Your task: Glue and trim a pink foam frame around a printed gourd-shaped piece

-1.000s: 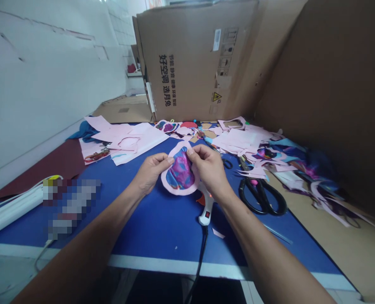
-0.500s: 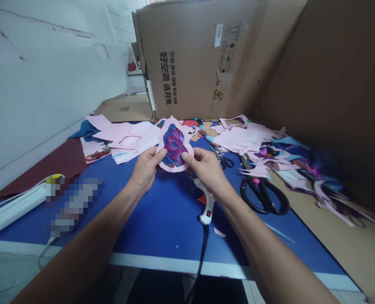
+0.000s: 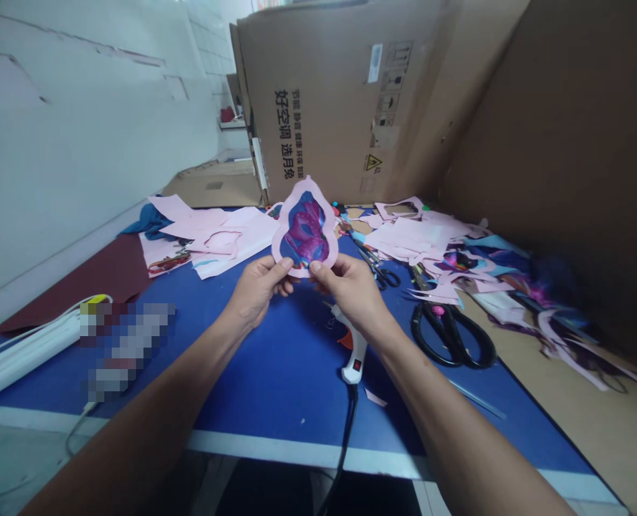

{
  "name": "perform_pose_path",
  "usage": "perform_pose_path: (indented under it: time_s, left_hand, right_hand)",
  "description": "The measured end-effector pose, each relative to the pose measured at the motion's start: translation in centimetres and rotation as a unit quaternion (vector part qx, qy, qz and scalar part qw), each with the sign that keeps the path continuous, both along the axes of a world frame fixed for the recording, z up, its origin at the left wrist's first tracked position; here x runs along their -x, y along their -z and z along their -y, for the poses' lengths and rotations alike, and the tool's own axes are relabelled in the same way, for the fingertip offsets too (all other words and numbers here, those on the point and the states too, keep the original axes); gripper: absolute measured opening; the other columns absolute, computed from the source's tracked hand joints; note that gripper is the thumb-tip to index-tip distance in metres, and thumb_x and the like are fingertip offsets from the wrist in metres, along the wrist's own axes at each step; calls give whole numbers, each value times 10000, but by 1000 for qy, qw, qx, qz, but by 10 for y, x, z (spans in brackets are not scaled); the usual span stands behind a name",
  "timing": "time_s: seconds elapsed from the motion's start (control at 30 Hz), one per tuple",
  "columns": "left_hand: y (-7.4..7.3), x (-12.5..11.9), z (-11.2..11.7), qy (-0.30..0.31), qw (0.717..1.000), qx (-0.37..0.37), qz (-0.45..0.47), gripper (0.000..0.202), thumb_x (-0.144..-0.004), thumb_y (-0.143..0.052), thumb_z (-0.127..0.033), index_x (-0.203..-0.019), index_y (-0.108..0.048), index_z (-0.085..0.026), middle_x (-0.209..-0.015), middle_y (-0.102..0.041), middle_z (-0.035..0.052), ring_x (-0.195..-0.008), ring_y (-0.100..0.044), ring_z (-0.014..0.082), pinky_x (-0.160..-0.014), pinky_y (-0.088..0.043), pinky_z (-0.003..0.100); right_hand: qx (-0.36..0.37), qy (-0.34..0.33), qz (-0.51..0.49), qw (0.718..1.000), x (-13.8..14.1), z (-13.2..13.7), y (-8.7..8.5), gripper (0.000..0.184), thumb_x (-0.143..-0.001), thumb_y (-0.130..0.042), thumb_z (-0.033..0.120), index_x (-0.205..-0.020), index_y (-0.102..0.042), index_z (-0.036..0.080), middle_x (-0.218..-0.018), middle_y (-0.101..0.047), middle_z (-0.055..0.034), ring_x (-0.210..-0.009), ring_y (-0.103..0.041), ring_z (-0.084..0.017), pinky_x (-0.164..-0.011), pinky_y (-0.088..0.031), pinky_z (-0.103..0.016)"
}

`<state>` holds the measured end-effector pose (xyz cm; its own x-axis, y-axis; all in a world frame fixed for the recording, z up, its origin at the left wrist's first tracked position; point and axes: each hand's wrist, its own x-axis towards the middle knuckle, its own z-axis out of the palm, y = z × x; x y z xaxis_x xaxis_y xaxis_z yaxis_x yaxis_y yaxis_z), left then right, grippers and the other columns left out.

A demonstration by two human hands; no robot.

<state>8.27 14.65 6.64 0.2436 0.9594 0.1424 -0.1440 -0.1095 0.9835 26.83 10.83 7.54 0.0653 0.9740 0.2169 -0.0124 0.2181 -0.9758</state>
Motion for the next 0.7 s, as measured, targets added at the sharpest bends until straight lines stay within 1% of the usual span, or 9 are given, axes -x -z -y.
perform_pose_path:
  time_s: [0.1, 0.17, 0.27, 0.43, 0.57, 0.7]
  left_hand:
    - [0, 0, 1, 15, 1000, -7, -7, 390, -844, -844, -542, -811, -736, -169, -746, -764, 48, -583, -606, 103, -566, -441, 232]
    - [0, 1, 1, 12, 1000, -14, -5, 388, -833, -851, -539, -801, -731, -171, -738, -761, 44, -582, -603, 102, -572, -441, 232]
    - [1, 0, 1, 9, 1000, -12, -4, 396, -819, -855, -548, -801, -731, -171, -738, -762, 43, -580, -601, 101, -570, -437, 233]
    - [2, -1, 2, 21, 1000, -5, -9, 401, -811, -858, -556, -841, -747, -172, -768, -775, 50, -596, -612, 110, -575, -442, 242]
    - [2, -1, 2, 17, 1000, -11, -17, 399, -805, -862, -557, -841, -750, -176, -775, -775, 53, -607, -614, 118, -590, -454, 253]
    - [3, -2, 1, 15, 999, -17, -24, 401, -805, -856, -560, -836, -746, -176, -780, -774, 54, -610, -616, 119, -597, -459, 257]
  right_hand:
    - [-15, 12, 2, 1000, -1, 0, 0, 490, -750, -921, 659, -816, -785, 192, -688, -689, -15, -619, -582, -151, -606, -465, -294]
    - [-10, 4, 1, 1000, -1, 1, 0, 487, -760, -912, 659, -817, -784, 192, -694, -693, -19, -622, -584, -155, -605, -469, -297]
    - [3, -10, -2, 1000, -1, 1, 0, 491, -750, -913, 658, -824, -785, 190, -715, -714, -33, -630, -591, -164, -609, -479, -305]
    - [-6, 0, 0, 1000, 0, 0, 1, 488, -749, -912, 655, -812, -775, 191, -712, -714, -32, -635, -588, -163, -622, -478, -307]
    - [9, -19, 4, 1000, 1, 0, 1, 514, -757, -898, 681, -826, -773, 187, -746, -726, -44, -637, -577, -161, -617, -472, -309]
    - [4, -30, 15, 999, 2, 1, 1, 548, -740, -904, 708, -813, -762, 183, -745, -713, -43, -633, -545, -154, -602, -449, -306]
